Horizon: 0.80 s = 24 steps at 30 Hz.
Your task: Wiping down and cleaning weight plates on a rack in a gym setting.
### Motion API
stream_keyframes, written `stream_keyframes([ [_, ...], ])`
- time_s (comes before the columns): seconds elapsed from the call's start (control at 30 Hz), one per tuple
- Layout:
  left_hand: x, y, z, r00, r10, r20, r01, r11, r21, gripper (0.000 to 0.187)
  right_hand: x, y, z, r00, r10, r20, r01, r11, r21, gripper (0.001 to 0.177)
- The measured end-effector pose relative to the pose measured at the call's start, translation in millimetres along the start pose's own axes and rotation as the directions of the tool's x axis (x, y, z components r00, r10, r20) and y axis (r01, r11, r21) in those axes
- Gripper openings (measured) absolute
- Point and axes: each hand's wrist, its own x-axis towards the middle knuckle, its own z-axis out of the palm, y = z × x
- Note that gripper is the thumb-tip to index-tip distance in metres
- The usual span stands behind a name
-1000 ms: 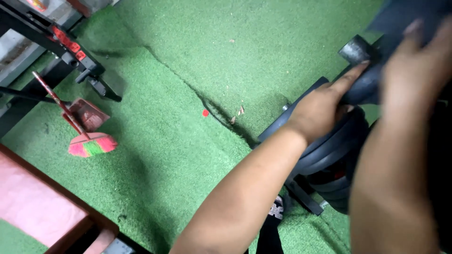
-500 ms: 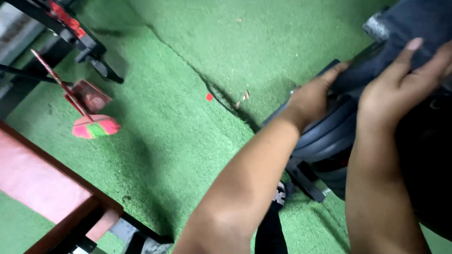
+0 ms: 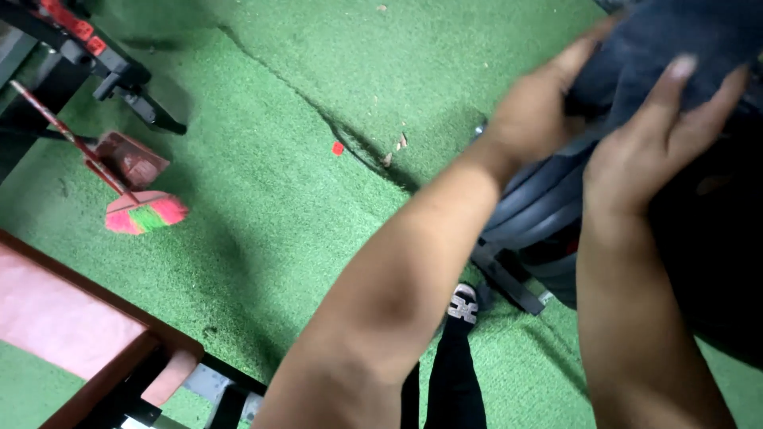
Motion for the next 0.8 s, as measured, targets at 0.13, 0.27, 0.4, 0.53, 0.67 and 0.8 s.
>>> stream_keyframes([
  [0.13,-7.3,-12.5,-1.9,0.988,0.154,-0.009,-0.155,0.988,-0.030,0.103,26.6,7.7,-2.9,0.990,0.045,-0.131,-0.046,0.999,-0.004,0.057],
  [0.27,-0.1,-24.4,-8.2,0.954,0.299,-0.016,-0.299,0.954,0.019,0.102,22.6,-37.9,16.5,0.973,0.202,-0.110,-0.223,0.947,-0.229,0.055],
  [0.4,1.7,6.0,-18.1,0.998,0.036,0.056,-0.038,0.999,0.027,0.094,-2.7,-33.2,16.1,0.935,0.324,-0.143,-0.345,0.927,-0.151,0.055],
  [0.53,-6.7,-5.1,-9.1,0.989,0.149,0.000,-0.149,0.988,-0.045,0.098,9.7,-32.0,12.7,0.885,0.465,-0.032,-0.461,0.883,0.085,0.050],
  [0.67,-17.1,-10.3,4.3,0.978,0.200,-0.059,-0.206,0.970,-0.127,0.101,35.7,-66.2,25.5,0.950,0.310,-0.041,-0.260,0.855,0.448,0.063],
  [0.8,-21.0,10.7,6.5,0.998,-0.054,-0.025,0.049,0.987,-0.155,0.102,11.2,-54.1,34.7,0.924,0.381,-0.024,-0.330,0.830,0.450,0.065],
])
